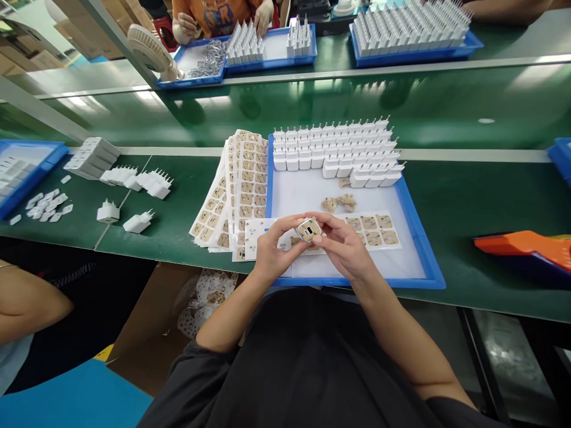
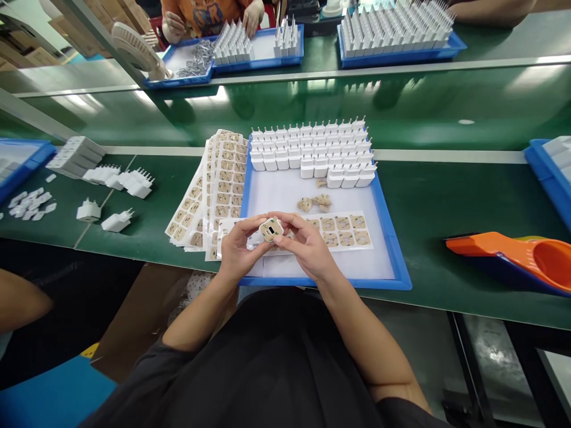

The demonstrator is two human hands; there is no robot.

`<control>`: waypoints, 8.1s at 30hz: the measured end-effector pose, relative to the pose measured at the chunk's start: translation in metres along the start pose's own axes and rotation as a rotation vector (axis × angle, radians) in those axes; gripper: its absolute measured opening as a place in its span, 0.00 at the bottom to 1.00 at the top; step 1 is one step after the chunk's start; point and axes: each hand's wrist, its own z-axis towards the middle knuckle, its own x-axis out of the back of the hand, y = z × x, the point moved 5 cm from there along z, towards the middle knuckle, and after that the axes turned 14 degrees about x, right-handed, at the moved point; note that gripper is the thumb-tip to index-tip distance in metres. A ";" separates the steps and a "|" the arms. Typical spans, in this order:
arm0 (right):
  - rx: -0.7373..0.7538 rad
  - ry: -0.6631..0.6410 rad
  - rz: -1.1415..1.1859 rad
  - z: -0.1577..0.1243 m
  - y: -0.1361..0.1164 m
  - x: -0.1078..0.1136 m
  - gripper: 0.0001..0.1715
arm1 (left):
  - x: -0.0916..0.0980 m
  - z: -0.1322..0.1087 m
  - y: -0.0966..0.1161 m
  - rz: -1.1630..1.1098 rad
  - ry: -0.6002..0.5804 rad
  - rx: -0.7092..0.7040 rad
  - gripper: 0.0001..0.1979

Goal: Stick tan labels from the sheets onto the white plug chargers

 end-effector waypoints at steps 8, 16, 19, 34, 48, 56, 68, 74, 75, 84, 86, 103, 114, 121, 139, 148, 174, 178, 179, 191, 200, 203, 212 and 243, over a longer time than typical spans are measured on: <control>0.066 0.106 -0.030 0.001 0.006 0.000 0.09 | -0.002 0.001 0.019 0.165 0.032 -0.209 0.16; 0.082 0.074 0.002 0.002 0.002 -0.002 0.05 | -0.002 0.000 0.026 0.212 0.045 -0.327 0.17; 0.078 0.026 -0.059 0.001 0.000 0.002 0.11 | -0.001 0.001 0.023 0.186 0.044 -0.279 0.17; 0.627 -0.123 -0.749 -0.007 -0.044 -0.001 0.03 | 0.000 0.001 0.016 0.084 0.013 -0.012 0.18; 0.757 -0.249 -0.928 0.008 -0.056 -0.014 0.03 | 0.005 0.003 0.012 0.050 0.056 0.051 0.19; 0.425 0.019 -1.040 0.020 -0.051 0.043 0.11 | 0.014 0.007 0.005 -0.093 0.160 0.168 0.20; 0.415 -0.068 -1.466 0.032 -0.018 0.079 0.22 | 0.231 -0.004 -0.070 0.569 0.803 0.387 0.19; 0.429 -0.105 -1.422 0.033 -0.010 0.078 0.25 | 0.306 -0.024 -0.110 0.834 0.869 0.561 0.14; 0.418 -0.103 -1.423 0.033 -0.009 0.078 0.26 | 0.313 -0.024 -0.112 0.849 0.877 0.574 0.13; 0.608 -0.263 -1.439 0.030 -0.005 0.053 0.20 | 0.332 0.006 -0.086 0.869 0.825 0.558 0.12; 0.592 -0.339 -1.527 0.027 0.003 0.040 0.19 | 0.300 0.021 -0.073 0.849 0.679 0.484 0.10; 0.504 -0.239 -1.311 0.022 -0.010 0.027 0.02 | 0.023 0.049 -0.008 0.497 -0.713 0.504 0.16; 0.872 -0.524 -1.163 0.004 -0.018 -0.009 0.06 | 0.025 0.047 -0.027 -0.140 -0.759 0.910 0.25; 0.915 -0.512 -1.070 0.002 -0.026 -0.009 0.05 | 0.025 0.048 -0.031 -0.223 -0.801 0.950 0.27; 0.411 -0.498 -0.820 0.006 -0.024 -0.006 0.10 | 0.018 0.051 -0.007 -0.166 -0.860 0.818 0.29; 0.318 -0.508 -0.704 0.007 -0.021 -0.001 0.14 | 0.019 0.051 -0.007 -0.107 -0.850 0.819 0.28; 0.399 -0.160 -0.569 0.008 -0.032 0.014 0.12 | -0.001 0.019 0.045 0.625 -0.217 -0.102 0.12; 0.363 -0.218 -0.390 0.008 -0.031 0.013 0.16 | 0.002 0.022 0.038 0.321 -0.172 0.097 0.09; 0.351 -0.206 -0.361 0.008 -0.031 0.014 0.16 | 0.003 0.023 0.036 0.246 -0.181 0.169 0.09; 0.448 -0.050 -0.403 0.009 -0.036 0.023 0.05 | -0.004 0.028 0.008 -0.270 -0.437 0.562 0.18; 0.483 -0.024 -0.412 0.010 -0.039 0.027 0.04 | -0.047 0.148 0.010 0.781 -0.187 -0.123 0.25; 0.459 -0.016 -0.440 0.011 -0.037 0.029 0.07 | -0.084 0.166 0.000 0.992 -0.213 -0.221 0.30; 0.441 0.023 -0.440 0.009 -0.038 0.031 0.08 | -0.070 0.159 -0.009 0.652 -0.268 -0.046 0.12; 0.255 -0.026 -0.363 0.009 -0.032 0.022 0.10 | -0.009 -0.004 0.017 0.228 0.008 0.010 0.21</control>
